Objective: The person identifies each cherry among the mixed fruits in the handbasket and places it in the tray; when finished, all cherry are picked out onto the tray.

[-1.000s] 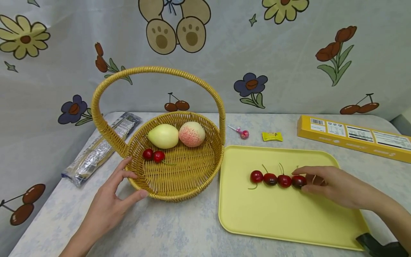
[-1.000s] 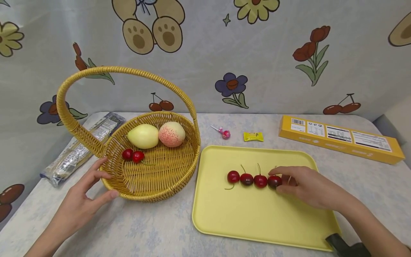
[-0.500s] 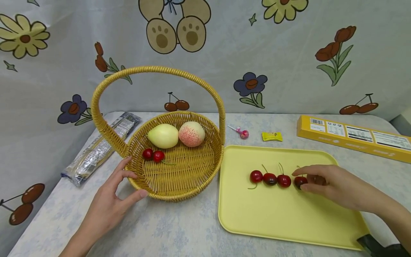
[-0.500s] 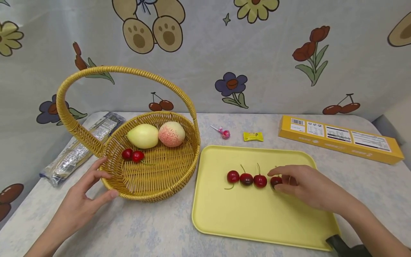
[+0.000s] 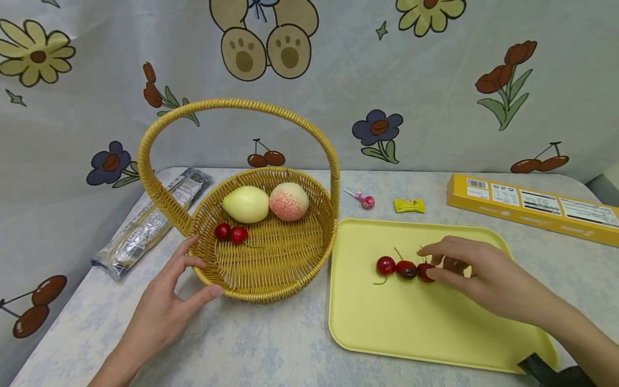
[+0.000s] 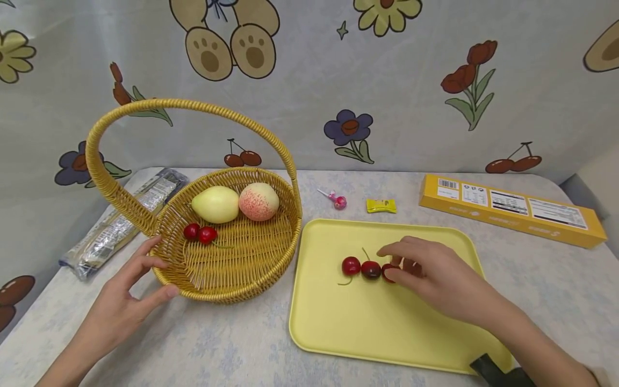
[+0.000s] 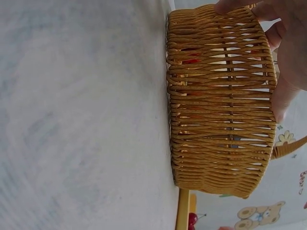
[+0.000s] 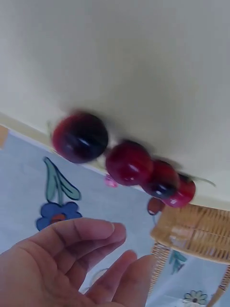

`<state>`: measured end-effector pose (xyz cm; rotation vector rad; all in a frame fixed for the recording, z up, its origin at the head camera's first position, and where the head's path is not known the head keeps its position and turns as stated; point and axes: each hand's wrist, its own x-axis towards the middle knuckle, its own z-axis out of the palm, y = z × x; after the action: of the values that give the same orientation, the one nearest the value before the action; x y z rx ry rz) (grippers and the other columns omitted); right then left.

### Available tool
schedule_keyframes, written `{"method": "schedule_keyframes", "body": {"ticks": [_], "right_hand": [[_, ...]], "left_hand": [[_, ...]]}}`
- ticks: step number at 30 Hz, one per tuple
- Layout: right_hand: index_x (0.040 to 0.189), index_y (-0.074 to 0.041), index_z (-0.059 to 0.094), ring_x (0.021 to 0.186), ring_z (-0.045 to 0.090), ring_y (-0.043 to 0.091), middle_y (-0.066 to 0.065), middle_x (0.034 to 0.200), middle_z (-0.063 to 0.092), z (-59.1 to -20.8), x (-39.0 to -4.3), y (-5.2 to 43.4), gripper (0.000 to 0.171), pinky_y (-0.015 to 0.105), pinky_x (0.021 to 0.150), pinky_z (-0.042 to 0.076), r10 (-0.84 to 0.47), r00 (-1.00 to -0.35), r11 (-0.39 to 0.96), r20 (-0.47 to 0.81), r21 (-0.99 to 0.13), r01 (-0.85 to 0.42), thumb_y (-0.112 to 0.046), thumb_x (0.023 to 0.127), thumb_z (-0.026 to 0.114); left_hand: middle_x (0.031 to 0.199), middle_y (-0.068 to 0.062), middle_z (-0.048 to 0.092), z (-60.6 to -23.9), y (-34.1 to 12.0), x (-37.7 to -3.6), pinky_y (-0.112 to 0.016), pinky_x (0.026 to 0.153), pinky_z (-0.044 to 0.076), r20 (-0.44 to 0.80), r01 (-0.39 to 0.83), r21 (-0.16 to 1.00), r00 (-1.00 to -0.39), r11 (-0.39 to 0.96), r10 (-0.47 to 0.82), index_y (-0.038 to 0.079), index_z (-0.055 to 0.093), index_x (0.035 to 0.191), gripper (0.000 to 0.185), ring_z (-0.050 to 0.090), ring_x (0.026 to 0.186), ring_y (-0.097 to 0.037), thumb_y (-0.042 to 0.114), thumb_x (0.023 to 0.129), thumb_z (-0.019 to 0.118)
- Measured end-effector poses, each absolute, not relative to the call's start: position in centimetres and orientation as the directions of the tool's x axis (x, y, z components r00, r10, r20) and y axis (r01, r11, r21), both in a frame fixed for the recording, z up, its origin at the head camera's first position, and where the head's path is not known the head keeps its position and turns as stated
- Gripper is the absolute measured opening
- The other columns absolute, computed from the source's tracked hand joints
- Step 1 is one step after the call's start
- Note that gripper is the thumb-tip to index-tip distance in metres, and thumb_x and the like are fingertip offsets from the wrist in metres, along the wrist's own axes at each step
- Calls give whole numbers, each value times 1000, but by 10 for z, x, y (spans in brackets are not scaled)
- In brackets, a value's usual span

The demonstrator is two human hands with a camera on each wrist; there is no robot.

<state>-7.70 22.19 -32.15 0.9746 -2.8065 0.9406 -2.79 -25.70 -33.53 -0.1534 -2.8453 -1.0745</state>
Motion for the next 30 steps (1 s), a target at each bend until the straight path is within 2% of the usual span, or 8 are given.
{"method": "schedule_keyframes", "body": {"ticks": [5, 10, 18, 25, 30], "right_hand": [[111, -18, 68, 77, 58, 1, -14, 96, 62, -307, -79, 190, 31, 22, 59, 53, -564, -782, 559, 266, -573, -599, -2, 85, 76], [113, -18, 68, 80, 58, 1, -19, 95, 60, -294, -84, 160, 24, 22, 59, 53, -597, -757, 517, 267, -593, -617, -12, 91, 73], [120, -13, 68, 88, 59, 4, -9, 106, 62, -275, -98, 114, 29, 22, 62, 53, -703, -650, 460, 288, -513, -725, -16, 92, 72], [128, -10, 64, 91, 57, 9, 0, 118, 61, -261, -119, 68, 35, 28, 75, 52, -793, -573, 430, 207, -477, -767, -19, 94, 70], [135, -11, 58, 116, 53, 14, 1, 129, 59, -261, -138, 25, 44, 34, 98, 47, -863, -504, 433, 44, -452, -780, -20, 94, 70]], "left_hand": [[161, -5, 25, -334, -259, -28, -69, 95, 40, 105, 113, 649, -993, 752, 58, 9, 57, 108, 39, 33, 139, -45, 32, 86, 79], [161, -5, 25, -333, -259, -28, -67, 95, 41, 102, 119, 663, -992, 739, 68, 10, 57, 108, 37, 35, 137, -46, 30, 86, 79], [161, -6, 26, -331, -258, -29, -66, 97, 41, 102, 121, 672, -992, 731, 70, 11, 57, 106, 37, 37, 136, -46, 31, 85, 80], [161, -7, 26, -331, -258, -30, -67, 97, 41, 105, 123, 671, -992, 731, 71, 11, 57, 106, 37, 36, 136, -47, 30, 85, 80], [161, -8, 25, -332, -259, -29, -69, 97, 39, 91, 112, 679, -994, 726, 68, 10, 57, 106, 37, 34, 137, -48, 30, 85, 80]]}}
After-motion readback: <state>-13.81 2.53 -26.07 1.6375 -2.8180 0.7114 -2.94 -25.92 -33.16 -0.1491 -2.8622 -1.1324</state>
